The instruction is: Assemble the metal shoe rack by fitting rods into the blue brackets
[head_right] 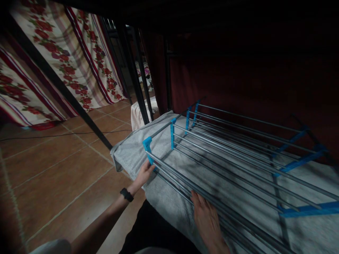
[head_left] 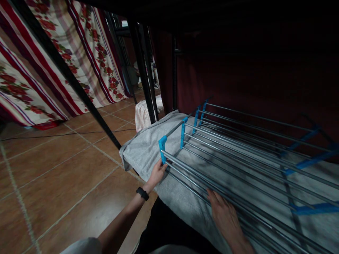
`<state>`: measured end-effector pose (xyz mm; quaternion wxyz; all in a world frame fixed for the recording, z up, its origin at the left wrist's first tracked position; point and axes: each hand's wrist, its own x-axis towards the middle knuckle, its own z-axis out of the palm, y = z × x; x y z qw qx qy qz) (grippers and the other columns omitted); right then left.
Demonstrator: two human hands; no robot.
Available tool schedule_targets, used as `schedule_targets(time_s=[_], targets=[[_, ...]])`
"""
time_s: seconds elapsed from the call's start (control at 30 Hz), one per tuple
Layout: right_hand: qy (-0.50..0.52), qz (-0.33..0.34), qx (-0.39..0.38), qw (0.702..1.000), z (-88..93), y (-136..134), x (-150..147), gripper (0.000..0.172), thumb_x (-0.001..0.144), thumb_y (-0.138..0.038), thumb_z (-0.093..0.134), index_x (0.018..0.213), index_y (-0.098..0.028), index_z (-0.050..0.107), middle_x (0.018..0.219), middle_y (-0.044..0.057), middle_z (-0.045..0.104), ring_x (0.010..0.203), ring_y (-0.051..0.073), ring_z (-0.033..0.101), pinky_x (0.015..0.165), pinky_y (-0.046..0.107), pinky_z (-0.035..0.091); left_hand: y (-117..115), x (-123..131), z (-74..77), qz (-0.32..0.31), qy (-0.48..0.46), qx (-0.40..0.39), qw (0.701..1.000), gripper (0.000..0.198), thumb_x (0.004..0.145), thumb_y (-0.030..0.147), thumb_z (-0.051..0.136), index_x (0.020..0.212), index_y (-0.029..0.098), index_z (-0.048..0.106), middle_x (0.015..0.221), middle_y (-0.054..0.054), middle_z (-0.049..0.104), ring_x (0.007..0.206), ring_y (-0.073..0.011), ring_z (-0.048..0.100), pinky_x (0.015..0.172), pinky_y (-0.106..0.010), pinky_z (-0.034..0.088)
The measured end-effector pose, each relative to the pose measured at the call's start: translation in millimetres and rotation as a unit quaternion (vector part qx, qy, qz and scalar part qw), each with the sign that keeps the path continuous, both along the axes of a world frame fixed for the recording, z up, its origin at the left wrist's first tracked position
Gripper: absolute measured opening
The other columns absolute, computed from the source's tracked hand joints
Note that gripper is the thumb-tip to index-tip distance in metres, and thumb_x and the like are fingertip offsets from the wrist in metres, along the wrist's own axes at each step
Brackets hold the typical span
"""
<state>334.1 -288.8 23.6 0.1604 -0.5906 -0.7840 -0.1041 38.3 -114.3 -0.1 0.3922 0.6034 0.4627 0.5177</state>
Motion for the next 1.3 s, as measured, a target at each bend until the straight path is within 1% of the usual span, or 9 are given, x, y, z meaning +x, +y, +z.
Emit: schedule_targets(time_s=[0.17,0.3,0.47,0.6,0.7,0.83,1.03,1.1,1.3], targets=[[0.008,0.001,-0.009,1.0,2.6,-3.0,-1.9,0.042,0.094,-0.006,0.039,0.129,-0.019,0.055,0.118,0.007,0.069,0.096,0.019,0.069,0.081,0.03,0.052,-1.8,2.3,6.2,-0.009,0.0,0.003,1.0,0.026,0.08,0.044,0.064,0.09,0.021,0.063,0.086,-0.004,0.068,0.095,-0.0256,0.062,0.095,-0.045,0.048],[0.003,-0.01,-0.025,1.0,5.6,-2.6,-3.6,0.036,0.098,-0.009,0.037,0.127,-0.018,0.057,0.118,0.007,0.069,0.094,0.019,0.069,0.082,0.031,0.05,-2.4,2.1,6.6,-0.011,0.004,0.005,1.0,0.026,0.08,0.044,0.063,0.09,0.02,0.062,0.085,-0.004,0.066,0.093,-0.0246,0.062,0.093,-0.043,0.048],[0.013,-0.021,-0.092,0.995,11.3,2.5,-3.6,0.036,0.099,-0.011,0.036,0.123,-0.018,0.062,0.114,0.007,0.07,0.094,0.019,0.07,0.079,0.029,0.05,-2.9,0.8,5.7,-0.014,0.014,0.003,1.0,0.026,0.081,0.045,0.062,0.087,0.02,0.061,0.084,-0.004,0.065,0.092,-0.0239,0.061,0.092,-0.041,0.048],[0.019,-0.029,-0.138,0.99,14.7,4.5,-3.7,0.037,0.101,-0.014,0.033,0.124,-0.018,0.062,0.115,0.008,0.07,0.095,0.019,0.069,0.082,0.029,0.049,-3.8,0.6,5.5,-0.015,0.024,0.001,1.0,0.028,0.082,0.045,0.061,0.092,0.019,0.062,0.088,-0.004,0.067,0.093,-0.0234,0.061,0.093,-0.04,0.048],[0.02,-0.029,-0.14,0.99,15.1,3.9,-3.3,0.038,0.101,-0.013,0.033,0.127,-0.018,0.059,0.117,0.008,0.07,0.097,0.019,0.069,0.086,0.029,0.048,-4.1,0.5,4.2,-0.009,0.029,0.0,1.0,0.031,0.084,0.045,0.059,0.1,0.019,0.062,0.094,-0.005,0.067,0.095,-0.0237,0.06,0.094,-0.04,0.047],[0.011,-0.025,-0.124,0.992,14.7,3.0,-2.8,0.037,0.1,-0.012,0.034,0.127,-0.017,0.059,0.118,0.008,0.069,0.097,0.019,0.069,0.086,0.03,0.049,-4.2,-0.1,1.0,-0.002,0.039,-0.002,0.999,0.032,0.084,0.044,0.057,0.104,0.019,0.062,0.1,-0.006,0.068,0.1,-0.0246,0.059,0.097,-0.042,0.045],[0.003,-0.013,-0.11,0.994,16.8,4.1,-4.1,0.038,0.099,-0.009,0.033,0.126,-0.016,0.059,0.116,0.008,0.07,0.095,0.018,0.069,0.083,0.03,0.05,-3.8,0.5,-2.4,0.007,0.049,-0.001,0.999,0.031,0.085,0.042,0.057,0.106,0.019,0.061,0.098,-0.005,0.067,0.099,-0.0246,0.059,0.096,-0.042,0.045],[0.001,-0.013,-0.113,0.993,17.9,4.9,-4.1,0.037,0.099,-0.01,0.034,0.125,-0.017,0.06,0.116,0.007,0.07,0.095,0.018,0.069,0.08,0.029,0.051,-3.7,0.9,-2.5,0.009,0.051,0.0,0.999,0.031,0.086,0.042,0.056,0.105,0.019,0.062,0.098,-0.005,0.067,0.099,-0.0246,0.06,0.096,-0.042,0.045],[0.019,-0.01,-0.13,0.991,19.0,7.4,-2.6,0.037,0.101,-0.012,0.032,0.125,-0.018,0.059,0.114,0.006,0.071,0.096,0.017,0.069,0.08,0.026,0.05,-6.4,0.3,0.1,0.009,0.06,-0.004,0.998,0.028,0.086,0.04,0.056,0.103,0.019,0.063,0.095,-0.005,0.068,0.092,-0.0233,0.06,0.091,-0.04,0.047]])
